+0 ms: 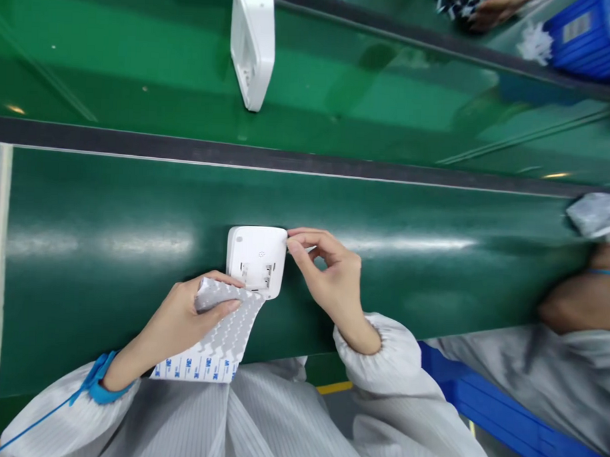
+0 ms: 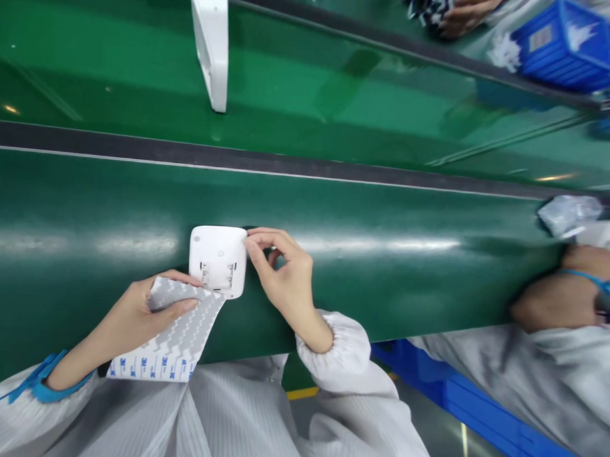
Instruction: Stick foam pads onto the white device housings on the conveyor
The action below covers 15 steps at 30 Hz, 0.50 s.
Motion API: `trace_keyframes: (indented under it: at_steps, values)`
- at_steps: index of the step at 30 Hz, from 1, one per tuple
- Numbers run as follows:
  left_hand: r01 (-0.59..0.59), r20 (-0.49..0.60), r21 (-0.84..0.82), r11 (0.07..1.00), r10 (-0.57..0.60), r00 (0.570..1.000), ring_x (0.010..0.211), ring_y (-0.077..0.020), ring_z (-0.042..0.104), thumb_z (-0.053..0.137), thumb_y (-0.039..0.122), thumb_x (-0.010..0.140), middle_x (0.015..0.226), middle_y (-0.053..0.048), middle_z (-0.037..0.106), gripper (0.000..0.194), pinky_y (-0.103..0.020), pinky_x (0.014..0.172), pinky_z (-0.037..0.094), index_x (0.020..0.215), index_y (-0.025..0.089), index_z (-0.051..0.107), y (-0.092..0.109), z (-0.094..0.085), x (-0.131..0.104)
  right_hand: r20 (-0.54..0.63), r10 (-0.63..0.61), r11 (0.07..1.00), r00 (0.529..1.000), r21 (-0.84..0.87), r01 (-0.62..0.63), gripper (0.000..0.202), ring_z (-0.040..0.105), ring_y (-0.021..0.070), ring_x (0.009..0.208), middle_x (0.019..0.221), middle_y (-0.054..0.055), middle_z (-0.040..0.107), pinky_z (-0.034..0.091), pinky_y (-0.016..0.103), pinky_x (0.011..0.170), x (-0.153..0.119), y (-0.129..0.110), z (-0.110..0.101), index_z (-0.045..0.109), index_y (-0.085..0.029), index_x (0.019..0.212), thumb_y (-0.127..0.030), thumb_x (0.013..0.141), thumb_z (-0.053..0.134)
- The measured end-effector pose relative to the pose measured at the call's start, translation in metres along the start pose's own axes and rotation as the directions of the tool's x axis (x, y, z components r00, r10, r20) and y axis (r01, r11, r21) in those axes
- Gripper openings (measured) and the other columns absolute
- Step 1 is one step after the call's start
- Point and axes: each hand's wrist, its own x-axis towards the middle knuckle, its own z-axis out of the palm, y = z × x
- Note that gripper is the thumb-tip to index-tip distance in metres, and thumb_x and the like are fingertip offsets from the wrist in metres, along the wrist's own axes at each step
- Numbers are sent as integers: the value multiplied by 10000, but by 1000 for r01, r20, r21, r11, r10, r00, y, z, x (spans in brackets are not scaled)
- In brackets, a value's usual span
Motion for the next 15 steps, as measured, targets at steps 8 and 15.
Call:
trace_keyframes:
  at_steps: [8, 15]
  values:
    - [13, 35, 12, 1000, -13, 999, 551, -163, 646, 686, 445, 945, 974, -16, 826, 263, -245, 444, 408, 1150, 298, 760, -3, -3, 0, -2, -166, 969, 986, -188, 162, 107, 695, 144, 745, 1045, 58, 789, 492, 286, 570, -3, -8, 6, 666, -220, 907, -176, 994, 623]
    - [-43, 61, 102, 994, 36, 997, 501, -136, 574, 659, 452, 981, 913, 10, 810, 275, -252, 461, 361, 1199, 298, 726, -9, -3, -2, 216, -224, 879, 950, -376, 293, 130, 704, 170, 787, 1052, 47, 779, 477, 300, 597, 13, -12, -10, 650, -227, 935, -174, 1029, 578]
